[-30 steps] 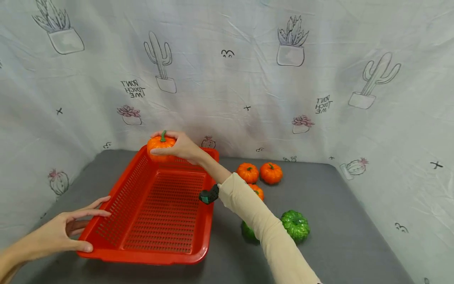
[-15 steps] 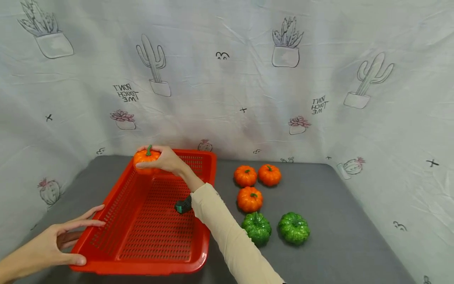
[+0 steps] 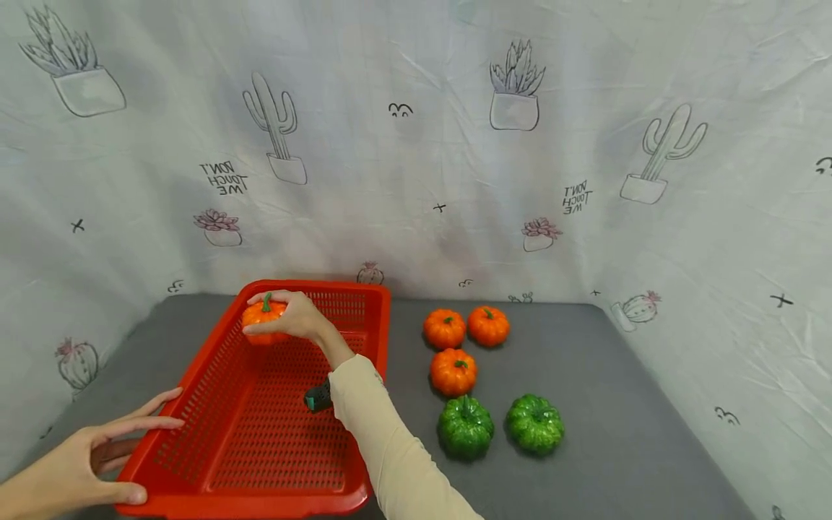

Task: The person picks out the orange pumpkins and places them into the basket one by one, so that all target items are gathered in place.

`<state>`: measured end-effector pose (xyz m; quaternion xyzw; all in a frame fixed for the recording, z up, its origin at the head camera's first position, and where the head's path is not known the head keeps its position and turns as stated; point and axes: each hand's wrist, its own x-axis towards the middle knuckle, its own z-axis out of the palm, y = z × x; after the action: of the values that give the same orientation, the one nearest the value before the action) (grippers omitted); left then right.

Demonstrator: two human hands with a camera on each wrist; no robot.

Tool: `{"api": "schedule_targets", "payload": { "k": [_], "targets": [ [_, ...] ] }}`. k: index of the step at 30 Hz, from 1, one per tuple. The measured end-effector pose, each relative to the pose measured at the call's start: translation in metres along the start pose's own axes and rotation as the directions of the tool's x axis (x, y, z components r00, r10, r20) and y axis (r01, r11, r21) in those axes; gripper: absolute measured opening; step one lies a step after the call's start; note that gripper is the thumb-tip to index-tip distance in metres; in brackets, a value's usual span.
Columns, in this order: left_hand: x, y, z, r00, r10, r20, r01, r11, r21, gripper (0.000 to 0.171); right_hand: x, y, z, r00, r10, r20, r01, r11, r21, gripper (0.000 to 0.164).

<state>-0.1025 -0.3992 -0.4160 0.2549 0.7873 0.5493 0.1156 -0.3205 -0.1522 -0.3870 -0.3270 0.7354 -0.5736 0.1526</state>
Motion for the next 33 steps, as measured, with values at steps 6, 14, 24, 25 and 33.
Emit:
{"api": "schedule_targets", "payload": {
  "k": [6,14,24,25,33],
  "targets": [
    [-0.002,-0.002,-0.003,1.0,0.012,0.003,-0.013,0.999,0.049,0.061,-0.002,0.012,0.011,0.998,0.059,-0.036,-0.056,0.995,0.078,0.034],
    [-0.001,-0.003,-0.003,1.0,-0.012,-0.009,0.013,0.997,0.073,0.061,-0.003,0.021,0.012,0.995,0.088,-0.05,-0.081,0.988,0.131,0.033],
    [-0.002,-0.004,-0.007,0.984,-0.15,0.099,0.17,0.958,-0.232,0.055,-0.002,0.032,0.012,0.995,0.089,-0.043,-0.078,0.976,0.204,0.038],
    [-0.002,-0.005,-0.008,0.981,-0.164,0.104,0.185,0.951,-0.249,0.055,-0.002,0.032,0.012,0.995,0.093,-0.038,-0.083,0.975,0.206,0.038],
    [-0.001,-0.008,-0.01,0.961,-0.22,0.17,0.271,0.875,-0.4,0.053,-0.01,0.036,0.014,0.986,0.164,-0.027,-0.153,0.96,0.235,0.038]
  ]
}}
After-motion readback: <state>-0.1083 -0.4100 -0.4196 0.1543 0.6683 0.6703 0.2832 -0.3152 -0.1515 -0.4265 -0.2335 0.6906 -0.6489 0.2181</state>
